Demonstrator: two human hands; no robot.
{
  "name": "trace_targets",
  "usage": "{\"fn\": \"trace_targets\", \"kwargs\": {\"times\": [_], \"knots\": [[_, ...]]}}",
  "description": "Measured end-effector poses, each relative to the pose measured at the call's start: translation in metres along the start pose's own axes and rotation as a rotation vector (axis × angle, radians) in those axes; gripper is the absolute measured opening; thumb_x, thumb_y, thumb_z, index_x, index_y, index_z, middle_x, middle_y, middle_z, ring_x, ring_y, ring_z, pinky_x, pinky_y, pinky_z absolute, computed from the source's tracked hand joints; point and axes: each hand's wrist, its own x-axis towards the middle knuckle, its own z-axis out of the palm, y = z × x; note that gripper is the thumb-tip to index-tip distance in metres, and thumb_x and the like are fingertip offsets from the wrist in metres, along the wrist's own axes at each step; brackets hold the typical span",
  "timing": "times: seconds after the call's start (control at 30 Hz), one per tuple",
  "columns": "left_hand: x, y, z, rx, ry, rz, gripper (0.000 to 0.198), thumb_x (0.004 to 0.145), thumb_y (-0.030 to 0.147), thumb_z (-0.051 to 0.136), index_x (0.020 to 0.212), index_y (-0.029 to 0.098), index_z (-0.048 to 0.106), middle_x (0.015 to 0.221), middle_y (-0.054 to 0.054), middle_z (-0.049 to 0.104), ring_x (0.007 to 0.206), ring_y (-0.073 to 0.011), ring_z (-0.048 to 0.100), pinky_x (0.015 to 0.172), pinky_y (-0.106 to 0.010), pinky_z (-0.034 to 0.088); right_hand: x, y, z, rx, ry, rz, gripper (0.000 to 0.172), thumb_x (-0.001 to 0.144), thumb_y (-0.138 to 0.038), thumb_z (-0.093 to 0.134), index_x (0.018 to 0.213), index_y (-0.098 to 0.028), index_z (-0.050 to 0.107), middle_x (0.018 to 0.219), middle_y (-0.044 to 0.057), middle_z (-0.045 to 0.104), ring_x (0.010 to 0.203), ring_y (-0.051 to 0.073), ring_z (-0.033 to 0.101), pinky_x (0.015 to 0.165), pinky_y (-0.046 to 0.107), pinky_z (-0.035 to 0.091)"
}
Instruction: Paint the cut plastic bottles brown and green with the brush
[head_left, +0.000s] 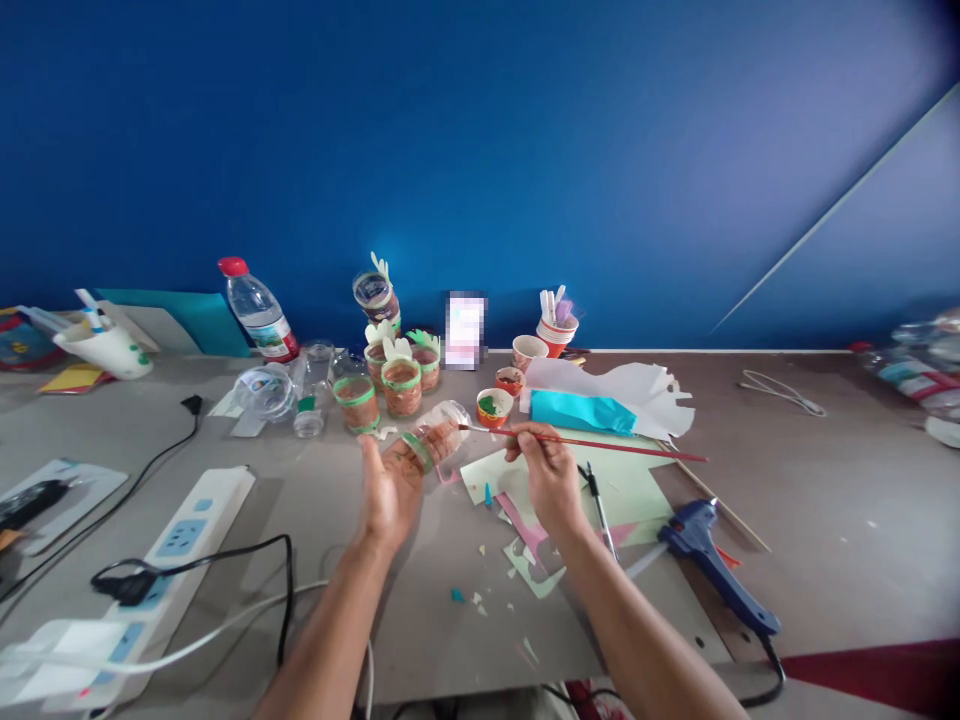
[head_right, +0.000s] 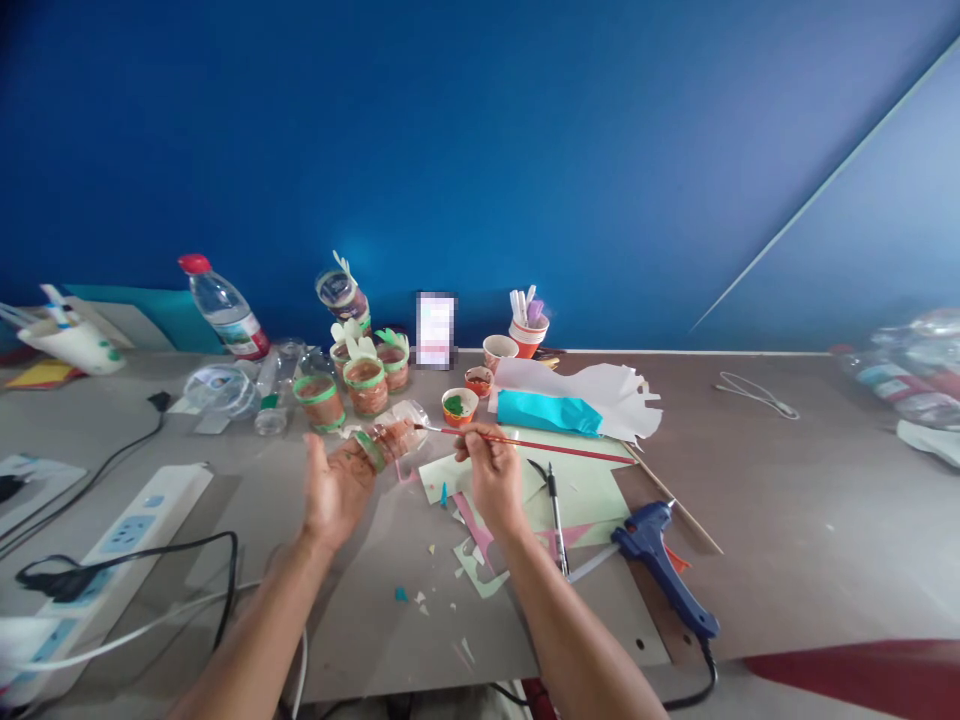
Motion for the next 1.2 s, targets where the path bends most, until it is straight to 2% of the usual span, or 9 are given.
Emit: {"fn": "trace_targets", "kwargs": {"times": [0.17,0.3,0.4,0.57,0.7,0.83,0.97,1.1,1.2], "knots": [[0.0002,0.0019,0.0007,-0.016,-0.006,-0.021,0.082,0.092,0.067,0.015,0.088,0.009,0.072,0.082,-0.016,0.074,0.095,-0.0266,0.069,0.094,-0.044,0.050,0.0012,0.0018,-0.0022,0.084,-0.057,0.059,0.017,0.086,-0.034,0.059,0.085,-0.019,0.065,0.067,0.001,0.063,0.061,0.015,0.059,0.064,0.030,0.045],[0.0015,0.0035,-0.0015,-0.037,0.008,-0.030,0.083,0.092,0.066,0.013,0.087,0.008,0.072,0.084,-0.016,0.074,0.091,-0.0250,0.070,0.094,-0.042,0.050,0.0018,0.0007,-0.0023,0.086,0.005,0.046,0.016,0.084,-0.034,0.061,0.085,-0.019,0.066,0.069,0.001,0.064,0.061,0.014,0.058,0.063,0.029,0.045],[0.0016,0.0047,-0.0025,-0.034,-0.002,-0.037,0.083,0.093,0.065,0.012,0.086,0.007,0.072,0.083,-0.016,0.074,0.088,-0.0233,0.070,0.092,-0.039,0.050,0.0021,-0.0002,-0.0023,0.147,-0.060,0.086,0.017,0.084,-0.036,0.062,0.084,-0.019,0.065,0.066,0.001,0.064,0.060,0.014,0.058,0.062,0.029,0.046],[0.0014,0.0046,-0.0040,-0.061,0.014,-0.049,0.081,0.093,0.065,0.015,0.087,0.007,0.071,0.085,-0.016,0.073,0.083,-0.0204,0.069,0.087,-0.034,0.052,0.0026,0.0003,-0.0034,0.137,0.030,0.053,0.015,0.084,-0.034,0.062,0.085,-0.019,0.065,0.070,0.000,0.064,0.060,0.013,0.057,0.063,0.029,0.045],[0.0024,0.0039,-0.0063,-0.072,0.016,-0.059,0.076,0.089,0.070,0.027,0.090,0.008,0.071,0.084,-0.015,0.074,0.084,-0.0225,0.069,0.089,-0.038,0.052,0.0019,0.0019,-0.0029,0.185,-0.070,0.084,0.015,0.085,-0.034,0.061,0.085,-0.019,0.065,0.066,0.000,0.063,0.059,0.013,0.057,0.062,0.028,0.045],[0.0020,0.0058,-0.0059,-0.081,0.014,-0.080,0.077,0.091,0.069,0.021,0.092,0.009,0.071,0.088,-0.015,0.074,0.089,-0.0237,0.070,0.091,-0.040,0.051,0.0024,0.0017,-0.0031,0.112,0.011,0.080,0.015,0.084,-0.033,0.062,0.083,-0.019,0.065,0.068,0.000,0.064,0.060,0.013,0.057,0.062,0.028,0.045],[0.0013,0.0081,-0.0054,-0.073,-0.032,-0.094,0.085,0.091,0.068,0.015,0.091,0.005,0.071,0.088,-0.018,0.074,0.088,-0.0247,0.070,0.091,-0.040,0.052,0.0028,0.0009,-0.0037,0.134,-0.080,0.098,0.016,0.085,-0.035,0.060,0.084,-0.019,0.065,0.067,0.001,0.064,0.059,0.014,0.058,0.061,0.029,0.045],[0.0012,0.0087,-0.0064,-0.078,-0.046,-0.102,0.087,0.091,0.067,0.015,0.096,0.001,0.070,0.095,-0.022,0.073,0.092,-0.0251,0.070,0.093,-0.037,0.051,0.0038,0.0002,-0.0055,0.047,-0.003,0.047,0.016,0.084,-0.034,0.061,0.083,-0.019,0.065,0.067,0.001,0.063,0.060,0.014,0.058,0.062,0.029,0.046],[0.0005,0.0088,-0.0064,-0.075,-0.069,-0.110,0.085,0.092,0.067,0.017,0.102,0.000,0.068,0.099,-0.022,0.073,0.096,-0.0263,0.070,0.096,-0.038,0.050,0.0041,0.0000,-0.0066,0.133,-0.062,0.064,0.017,0.085,-0.036,0.060,0.084,-0.019,0.065,0.068,0.001,0.064,0.060,0.014,0.058,0.061,0.029,0.046]]}}
